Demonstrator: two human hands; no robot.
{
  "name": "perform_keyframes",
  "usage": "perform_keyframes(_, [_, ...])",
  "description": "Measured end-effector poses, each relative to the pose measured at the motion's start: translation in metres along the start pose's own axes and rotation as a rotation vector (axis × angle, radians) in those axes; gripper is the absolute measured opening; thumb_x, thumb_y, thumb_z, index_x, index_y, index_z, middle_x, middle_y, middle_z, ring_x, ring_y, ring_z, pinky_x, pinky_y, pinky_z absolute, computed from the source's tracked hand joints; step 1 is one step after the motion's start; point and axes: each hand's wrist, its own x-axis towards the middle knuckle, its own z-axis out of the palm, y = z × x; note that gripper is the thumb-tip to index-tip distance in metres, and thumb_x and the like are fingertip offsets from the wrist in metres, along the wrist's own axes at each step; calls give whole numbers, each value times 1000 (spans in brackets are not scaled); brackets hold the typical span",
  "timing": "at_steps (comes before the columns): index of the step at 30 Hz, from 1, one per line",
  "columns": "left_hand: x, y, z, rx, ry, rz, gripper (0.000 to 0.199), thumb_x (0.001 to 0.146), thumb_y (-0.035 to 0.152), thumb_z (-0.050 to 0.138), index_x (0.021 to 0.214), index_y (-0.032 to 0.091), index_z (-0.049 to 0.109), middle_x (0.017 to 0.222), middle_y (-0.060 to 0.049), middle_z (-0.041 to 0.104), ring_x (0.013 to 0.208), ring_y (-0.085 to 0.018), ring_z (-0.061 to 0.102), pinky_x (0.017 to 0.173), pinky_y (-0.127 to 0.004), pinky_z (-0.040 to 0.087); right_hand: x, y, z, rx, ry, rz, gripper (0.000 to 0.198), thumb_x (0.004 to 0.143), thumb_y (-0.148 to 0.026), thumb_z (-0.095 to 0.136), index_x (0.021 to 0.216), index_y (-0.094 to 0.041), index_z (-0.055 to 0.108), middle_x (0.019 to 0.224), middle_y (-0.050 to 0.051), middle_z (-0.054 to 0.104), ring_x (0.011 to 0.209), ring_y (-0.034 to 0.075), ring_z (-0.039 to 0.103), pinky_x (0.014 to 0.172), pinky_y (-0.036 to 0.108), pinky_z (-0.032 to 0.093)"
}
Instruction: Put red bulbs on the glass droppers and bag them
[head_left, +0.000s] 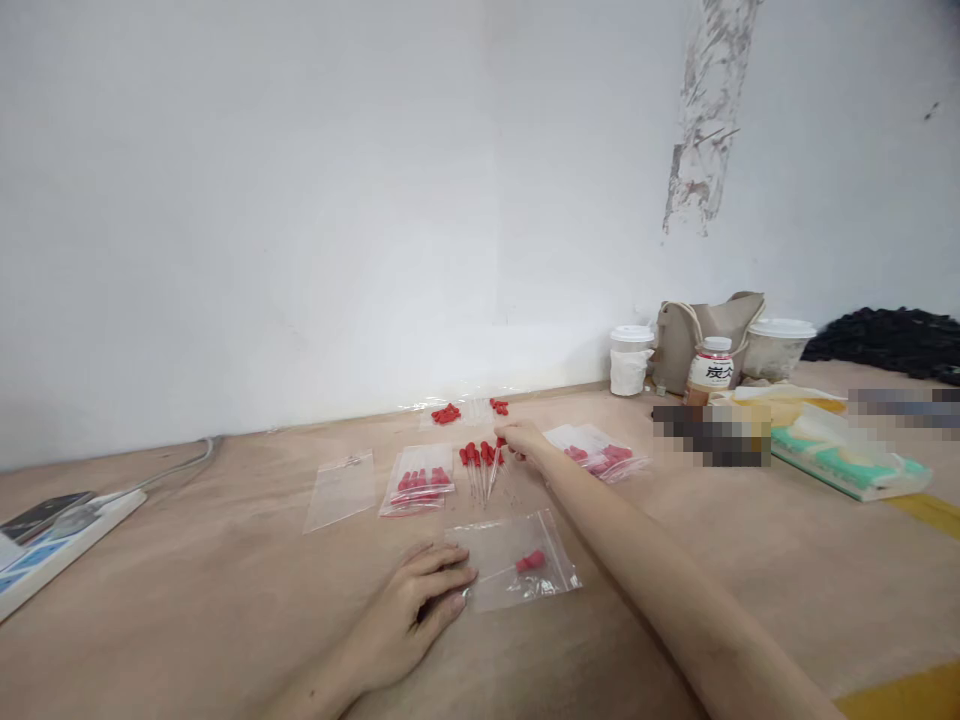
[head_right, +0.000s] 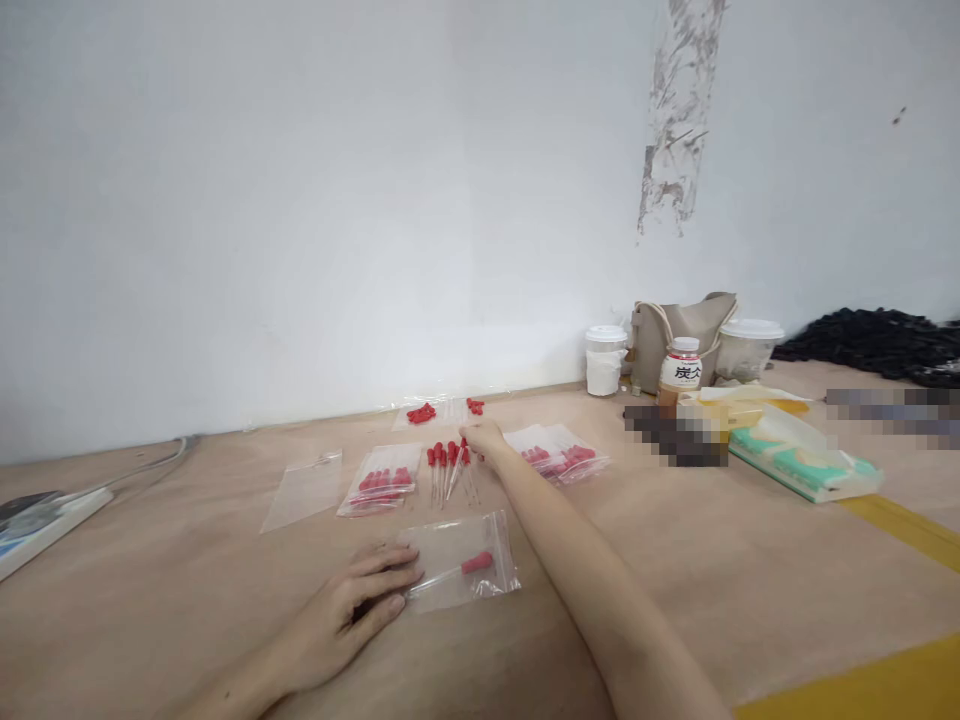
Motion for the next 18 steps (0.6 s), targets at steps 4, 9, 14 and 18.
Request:
perform_keyframes(4, [-1,-2,3,1,17,-16,31,86,33,41,115,31,53,123,-1,50,114,-20,44,97,-40,36,-29,-10,-38,194,82,38,14,83,-29,42,86,-15,46,70,1,58,50,7,53,45,19,44])
perform_keyframes(9, [-3,-1,2,5,25,-37,30,86,34,42,114,32,53,123,-1,50,113,-20,45,96,-40,37,-81,16,-91,397,220,17,19,78,-34,46,90,-21,37,60,-6,52,41,7,49,38,18,41])
perform_keyframes(14, [-1,-1,1,-5,26,-26,30,86,33,42,114,31,53,122,-1,50,113,-20,45,95,-39,38,-111,46,-110,523,252,31,21,72,-36,54,80,-20,42,60,-4,52,44,7,48,39,16,40])
perform_keyframes(18, [0,-2,2,-7,9,-42,31,86,33,42,114,32,53,123,0,50,114,-20,44,96,-39,37,-116,49,-102,605,228,108,19,74,-32,55,79,-20,42,60,-4,52,45,7,50,41,17,42])
